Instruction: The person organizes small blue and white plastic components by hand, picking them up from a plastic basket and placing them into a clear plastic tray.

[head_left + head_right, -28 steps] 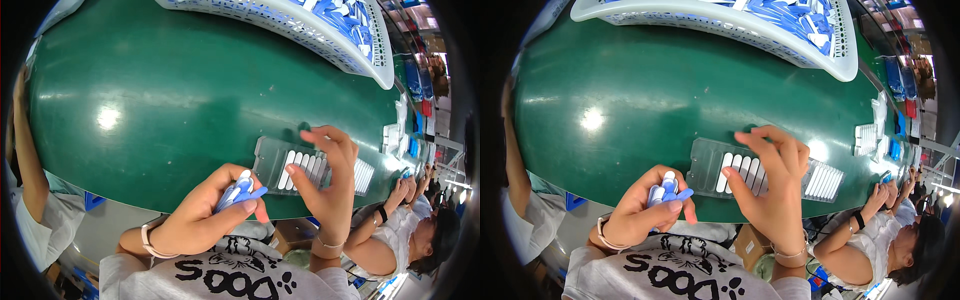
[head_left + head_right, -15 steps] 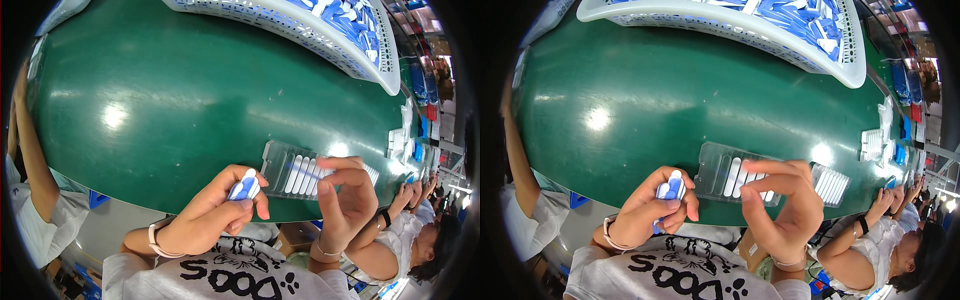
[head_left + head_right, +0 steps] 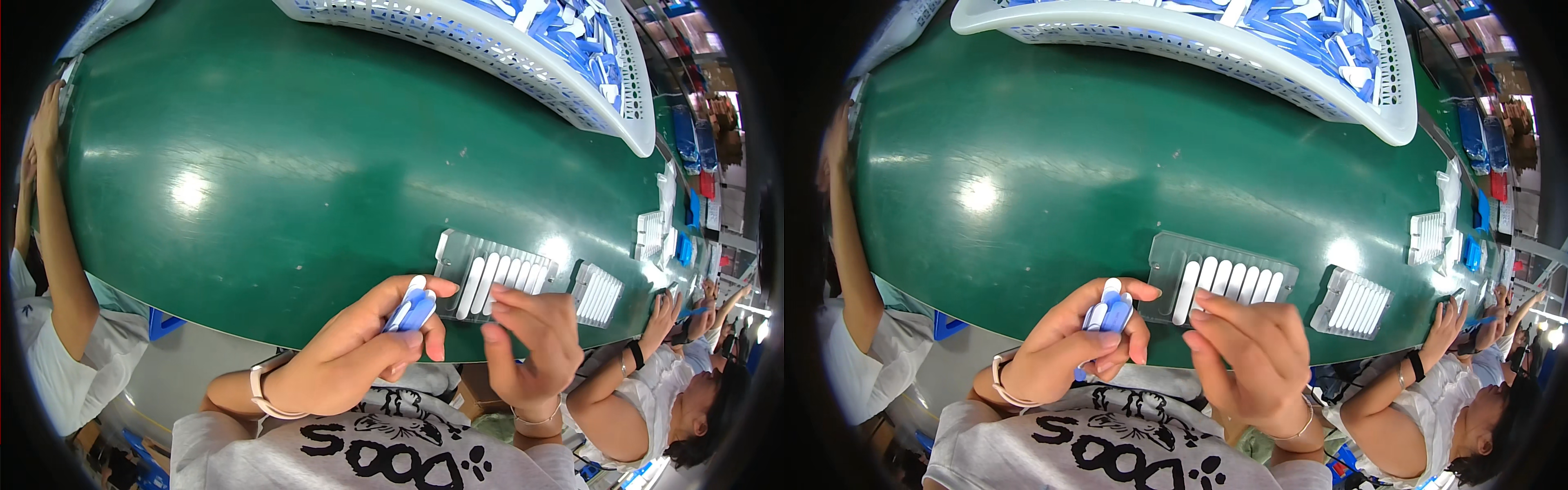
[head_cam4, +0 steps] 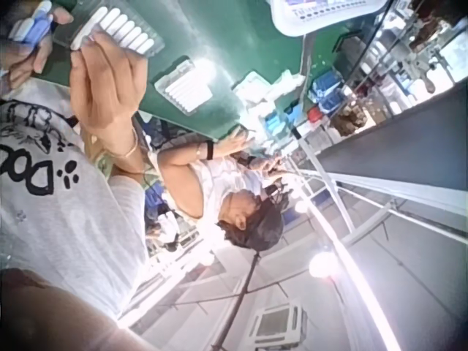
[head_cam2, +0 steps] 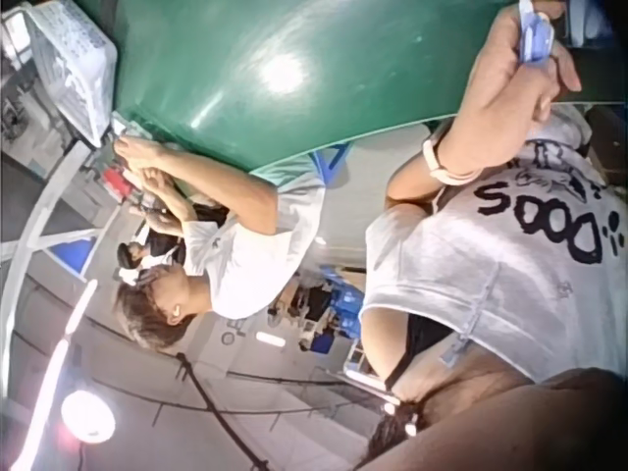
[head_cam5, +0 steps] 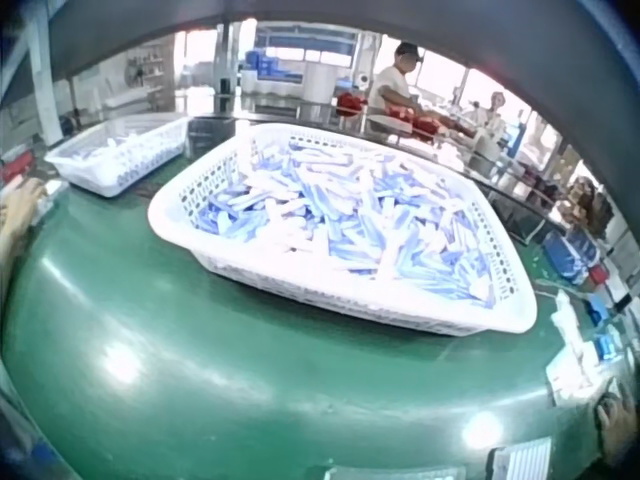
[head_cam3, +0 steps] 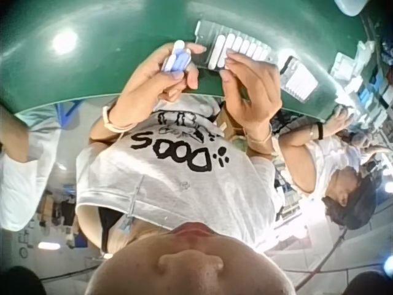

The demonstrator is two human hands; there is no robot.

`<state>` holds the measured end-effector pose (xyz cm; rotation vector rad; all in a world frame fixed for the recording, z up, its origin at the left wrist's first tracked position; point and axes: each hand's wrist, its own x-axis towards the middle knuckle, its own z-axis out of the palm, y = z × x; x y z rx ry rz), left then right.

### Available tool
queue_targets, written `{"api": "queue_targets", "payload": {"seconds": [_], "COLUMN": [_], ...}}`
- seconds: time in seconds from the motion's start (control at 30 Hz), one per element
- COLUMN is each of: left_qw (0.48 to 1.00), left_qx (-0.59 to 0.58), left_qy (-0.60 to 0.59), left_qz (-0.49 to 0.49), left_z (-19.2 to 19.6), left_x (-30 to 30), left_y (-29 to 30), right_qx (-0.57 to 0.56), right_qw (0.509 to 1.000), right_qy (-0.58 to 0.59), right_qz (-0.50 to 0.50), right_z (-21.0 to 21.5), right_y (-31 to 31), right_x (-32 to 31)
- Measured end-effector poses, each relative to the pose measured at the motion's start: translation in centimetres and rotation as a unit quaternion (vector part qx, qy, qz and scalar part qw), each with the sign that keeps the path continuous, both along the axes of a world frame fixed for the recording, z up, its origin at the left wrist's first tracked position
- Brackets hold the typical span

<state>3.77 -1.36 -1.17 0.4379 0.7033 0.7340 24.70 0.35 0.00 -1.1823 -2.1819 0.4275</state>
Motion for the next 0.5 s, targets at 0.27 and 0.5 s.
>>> {"api": "queue_targets", "payload": {"seconds": [0.27, 0.5], "left_qw": [0.976, 0.988], "left_qx": [0.175, 0.132], "left_qy": [0.118, 0.057], "left_qz": [-0.058, -0.058], "left_z": [0.0, 0.0], "left_x": [0.1, -0.1], "left_y": [-0.3, 0.1], "right_qx": [-0.198, -0.055], "right_qw": [0.973, 0.971], "right_qy": [0.108, 0.224], "right_qz": [0.048, -0.054], "right_z": [1.8, 0.8], "right_y": [1.4, 1.2], "right_x": [-1.4, -0.3]}}
